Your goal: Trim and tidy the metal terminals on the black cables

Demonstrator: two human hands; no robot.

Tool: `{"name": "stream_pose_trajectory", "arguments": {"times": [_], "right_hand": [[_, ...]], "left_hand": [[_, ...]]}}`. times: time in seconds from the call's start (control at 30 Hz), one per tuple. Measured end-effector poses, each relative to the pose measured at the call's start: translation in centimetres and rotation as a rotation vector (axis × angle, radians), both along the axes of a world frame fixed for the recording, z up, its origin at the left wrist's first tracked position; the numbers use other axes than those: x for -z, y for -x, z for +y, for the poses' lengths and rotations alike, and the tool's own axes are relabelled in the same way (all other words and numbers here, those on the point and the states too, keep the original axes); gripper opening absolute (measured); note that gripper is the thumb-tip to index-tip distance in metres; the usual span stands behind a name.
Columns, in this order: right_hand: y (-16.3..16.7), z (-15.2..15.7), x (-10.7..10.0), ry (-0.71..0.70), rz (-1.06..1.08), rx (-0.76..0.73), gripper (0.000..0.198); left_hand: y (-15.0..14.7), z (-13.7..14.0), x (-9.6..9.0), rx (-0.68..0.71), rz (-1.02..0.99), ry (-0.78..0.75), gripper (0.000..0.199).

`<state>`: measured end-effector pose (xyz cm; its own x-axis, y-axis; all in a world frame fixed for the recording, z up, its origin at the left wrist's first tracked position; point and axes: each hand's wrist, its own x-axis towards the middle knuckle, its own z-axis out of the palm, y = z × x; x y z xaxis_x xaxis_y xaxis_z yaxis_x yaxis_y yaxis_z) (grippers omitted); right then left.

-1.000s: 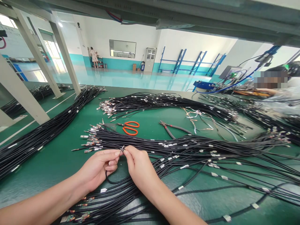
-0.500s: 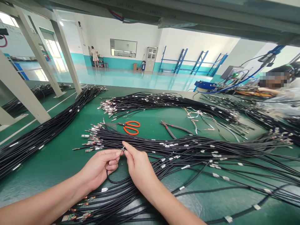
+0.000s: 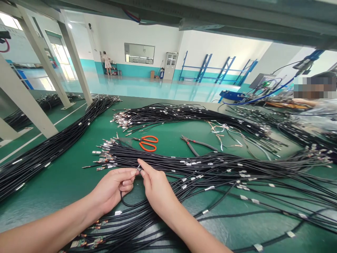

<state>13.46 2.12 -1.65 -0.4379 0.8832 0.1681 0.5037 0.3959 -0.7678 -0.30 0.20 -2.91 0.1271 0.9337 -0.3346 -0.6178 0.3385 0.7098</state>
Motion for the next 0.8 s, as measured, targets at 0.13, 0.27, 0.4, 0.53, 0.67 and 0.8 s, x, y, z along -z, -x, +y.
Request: {"name": "stream_pose_trajectory", "arguments": {"times": [0.13, 0.27, 0.4, 0.53, 0.67, 0.8], "right_hand": [[-0.07, 0.16, 0.04, 0.023, 0.025, -0.010, 0.043], [-0.07, 0.20, -0.07, 0.036, 0.053, -0.006, 0.042], [-0.07, 0.20, -0.03, 0.009, 0.033, 0.012, 0.042], [-0.13, 0.29, 0.09, -0.035, -0.024, 0.013, 0.042], [-0.20, 0.31, 0.14, -0.077, -0.073, 0.009, 0.042], [-0.23, 0.28, 0.20, -0.097, -0.102, 0.004, 0.043]], "left_hand": [[0.02, 0.05, -0.07, -0.009, -0.008, 0.001, 0.012], [0.00, 0.08, -0.14, 0.001, 0.005, -0.004, 0.013], [-0.03, 0.09, -0.01, 0.005, 0.009, -0.008, 0.014], [-0.04, 0.10, 0.13, 0.000, 0.007, -0.007, 0.014], [-0.02, 0.09, 0.15, -0.001, 0.013, -0.002, 0.014], [-0.03, 0.06, 0.11, -0.003, 0.020, 0.002, 0.013]]}}
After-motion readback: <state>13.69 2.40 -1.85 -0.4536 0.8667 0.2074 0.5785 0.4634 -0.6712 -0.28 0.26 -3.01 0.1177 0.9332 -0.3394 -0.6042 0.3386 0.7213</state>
